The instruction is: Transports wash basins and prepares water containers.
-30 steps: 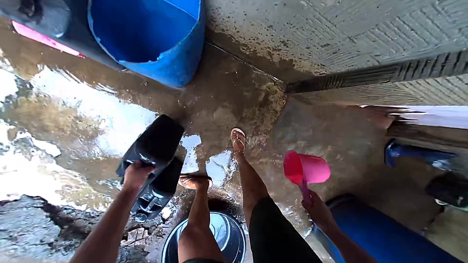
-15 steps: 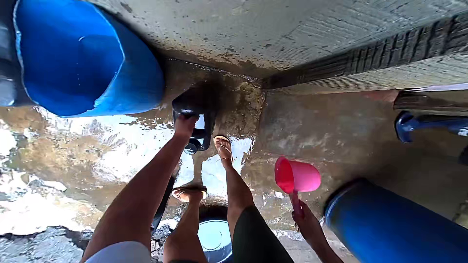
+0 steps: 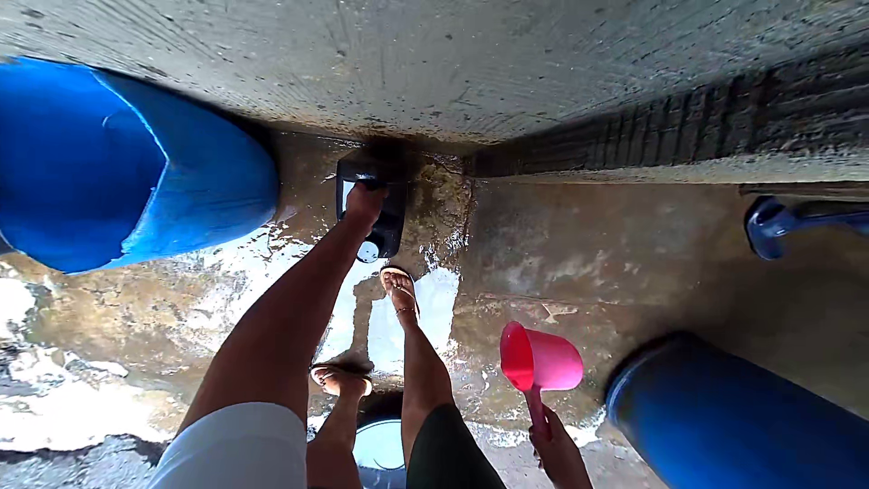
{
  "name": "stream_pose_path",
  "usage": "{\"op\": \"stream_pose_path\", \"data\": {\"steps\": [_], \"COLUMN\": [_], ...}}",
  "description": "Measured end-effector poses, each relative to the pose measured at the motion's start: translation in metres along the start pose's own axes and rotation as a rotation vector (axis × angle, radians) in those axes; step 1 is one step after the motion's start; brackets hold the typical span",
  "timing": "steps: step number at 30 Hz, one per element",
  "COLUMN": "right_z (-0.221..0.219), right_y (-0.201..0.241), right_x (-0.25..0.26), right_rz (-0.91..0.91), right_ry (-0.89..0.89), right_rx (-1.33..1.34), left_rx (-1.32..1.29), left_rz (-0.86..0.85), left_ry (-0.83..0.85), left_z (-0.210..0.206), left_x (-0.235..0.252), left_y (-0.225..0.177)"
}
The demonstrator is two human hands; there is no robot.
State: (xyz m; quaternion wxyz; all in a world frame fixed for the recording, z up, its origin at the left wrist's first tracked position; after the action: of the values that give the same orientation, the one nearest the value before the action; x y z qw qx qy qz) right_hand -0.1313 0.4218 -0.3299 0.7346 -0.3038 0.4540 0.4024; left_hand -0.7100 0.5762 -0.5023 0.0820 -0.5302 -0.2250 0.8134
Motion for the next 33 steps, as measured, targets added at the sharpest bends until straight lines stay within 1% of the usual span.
{"op": "stream_pose_path", "data": {"steps": [3, 8, 10, 12, 13, 14, 15, 16, 17, 19, 21, 22, 24, 26, 27, 28, 30, 33], "right_z": [0.008, 0.007, -0.001, -0.009, -0.012, -0.015, -0.018, -0.020, -0.023, -0.030, -0.040, -0.047, -0.064, -0.083, -0.091, -0.098, -0.107, -0.111], "right_y": [0.006, 0.017, 0.021, 0.026, 0.027, 0.027, 0.028, 0.028, 0.026, 0.017, 0.002, -0.009, -0.031, -0.055, -0.068, -0.081, -0.103, -0.124], "right_x": [0.004, 0.004, 0.002, 0.002, 0.000, -0.002, -0.003, -0.004, -0.006, -0.009, -0.014, -0.016, -0.020, -0.024, -0.026, -0.028, -0.032, -0.041], "right_rz": [-0.002, -0.005, -0.002, 0.002, 0.002, 0.003, 0.013, 0.027, 0.040, 0.063, 0.066, 0.064, 0.045, 0.023, 0.007, -0.013, -0.035, -0.051], "right_ry": [-0.012, -0.041, -0.038, -0.018, -0.015, -0.013, -0.017, -0.025, -0.035, -0.054, -0.082, -0.096, -0.114, -0.130, -0.137, -0.145, -0.161, -0.179], "right_rx": [0.002, 0.078, 0.094, 0.099, 0.101, 0.105, 0.105, 0.110, 0.109, 0.099, 0.099, 0.100, 0.086, 0.073, 0.063, 0.055, 0.039, 0.024], "left_rx": [0.054, 0.102, 0.095, 0.101, 0.118, 0.141, 0.180, 0.248, 0.332, 0.510, 0.672, 0.718, 0.768, 0.743, 0.718, 0.682, 0.594, 0.483], "left_rz": [-0.027, -0.094, -0.135, -0.205, -0.267, -0.326, -0.354, -0.327, -0.238, 0.072, 0.381, 0.495, 0.641, 0.661, 0.634, 0.594, 0.528, 0.435], "left_ry": [0.014, -0.074, -0.080, -0.042, -0.030, -0.026, -0.015, -0.007, 0.005, 0.059, 0.122, 0.128, 0.164, 0.155, 0.128, 0.086, -0.010, -0.205], "left_z": [-0.007, 0.016, 0.032, 0.048, 0.057, 0.068, 0.082, 0.097, 0.112, 0.140, 0.159, 0.165, 0.163, 0.152, 0.145, 0.139, 0.135, 0.149], "left_x": [0.017, 0.033, 0.020, -0.013, -0.033, -0.054, -0.075, -0.095, -0.117, -0.174, -0.245, -0.277, -0.326, -0.349, -0.352, -0.351, -0.348, -0.341], "left_y": [-0.022, -0.055, -0.059, -0.053, -0.041, -0.016, 0.023, 0.077, 0.145, 0.297, 0.433, 0.491, 0.583, 0.645, 0.667, 0.679, 0.682, 0.672]}}
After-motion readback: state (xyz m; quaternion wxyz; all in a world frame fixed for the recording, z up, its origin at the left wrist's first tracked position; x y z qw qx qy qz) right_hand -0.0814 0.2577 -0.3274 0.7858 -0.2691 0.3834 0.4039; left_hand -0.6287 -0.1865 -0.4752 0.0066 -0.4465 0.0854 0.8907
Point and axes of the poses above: each hand's wrist, its own x-axis towards the middle knuckle, its own z-axis out of the back of the hand, y = z × x, the point moved 10 cm from there along x, towards the middle knuckle, and after that the axes turned 1 degree about -z, right-handed, at the moved point
